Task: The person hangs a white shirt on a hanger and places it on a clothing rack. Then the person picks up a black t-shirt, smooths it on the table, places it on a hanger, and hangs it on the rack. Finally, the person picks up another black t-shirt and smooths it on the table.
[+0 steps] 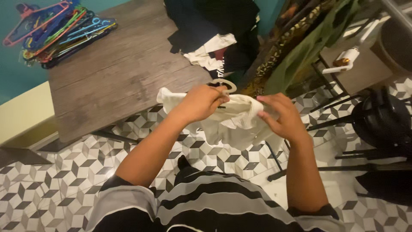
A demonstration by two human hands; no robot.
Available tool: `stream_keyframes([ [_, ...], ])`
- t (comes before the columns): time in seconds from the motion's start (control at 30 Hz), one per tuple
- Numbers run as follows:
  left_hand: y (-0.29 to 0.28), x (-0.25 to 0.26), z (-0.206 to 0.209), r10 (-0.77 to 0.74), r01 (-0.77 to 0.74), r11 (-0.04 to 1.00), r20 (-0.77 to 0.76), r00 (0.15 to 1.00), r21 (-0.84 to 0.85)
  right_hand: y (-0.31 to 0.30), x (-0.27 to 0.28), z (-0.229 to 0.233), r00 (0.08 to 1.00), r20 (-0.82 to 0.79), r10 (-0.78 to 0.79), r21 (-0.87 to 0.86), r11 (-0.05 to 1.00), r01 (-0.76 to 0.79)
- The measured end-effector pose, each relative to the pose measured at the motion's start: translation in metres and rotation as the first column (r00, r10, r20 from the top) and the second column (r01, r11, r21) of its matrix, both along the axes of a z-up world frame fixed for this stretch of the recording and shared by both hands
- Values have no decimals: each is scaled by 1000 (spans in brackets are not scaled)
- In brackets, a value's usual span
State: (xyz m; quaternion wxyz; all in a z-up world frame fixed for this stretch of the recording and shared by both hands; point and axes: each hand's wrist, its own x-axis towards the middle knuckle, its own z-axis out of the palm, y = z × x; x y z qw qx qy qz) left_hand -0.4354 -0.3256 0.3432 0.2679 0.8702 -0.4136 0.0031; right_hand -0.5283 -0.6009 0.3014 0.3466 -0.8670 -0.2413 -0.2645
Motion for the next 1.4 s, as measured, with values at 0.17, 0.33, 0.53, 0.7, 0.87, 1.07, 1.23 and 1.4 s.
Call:
stream_keyframes([
  [0.17, -52, -22, -13, -23, 23, 997, 2, 1000, 76, -18, -18, -17, 997, -51, -64, -21, 998, 63],
  [0.33, -88, -31, -26, -36, 32, 999, 100, 994, 40, -42, -45, -38, 987, -40, -153, 153, 976, 158],
  [0.53, -123, -37, -38, -103, 98, 994, 154, 983, 37, -58, -70, -29, 937, 162, -309, 53, 951, 305],
  [0.7, -162, -39, -54, -158, 152, 982, 51, 986, 111, -50, -73, -29, 843, 286, -456, -59, 869, 491],
  [0.87, -194, -23, -62, -162, 158, 983, 41, 986, 91, -57, -51, -38, 831, 196, -521, -23, 844, 535],
  [1.07, -229, 13, -54, -202, 202, 979, -25, 979, -6, -73, -20, -46, 692, 228, -685, -36, 705, 709],
  [1.23, -256, 42, -55, -216, 217, 976, -63, 974, 13, -81, 13, -64, 659, 7, -752, 87, 657, 749],
  [1.4, -283, 61, -61, -241, 239, 971, -99, 966, -24, -102, 34, -88, 722, -309, -620, 431, 585, 687],
])
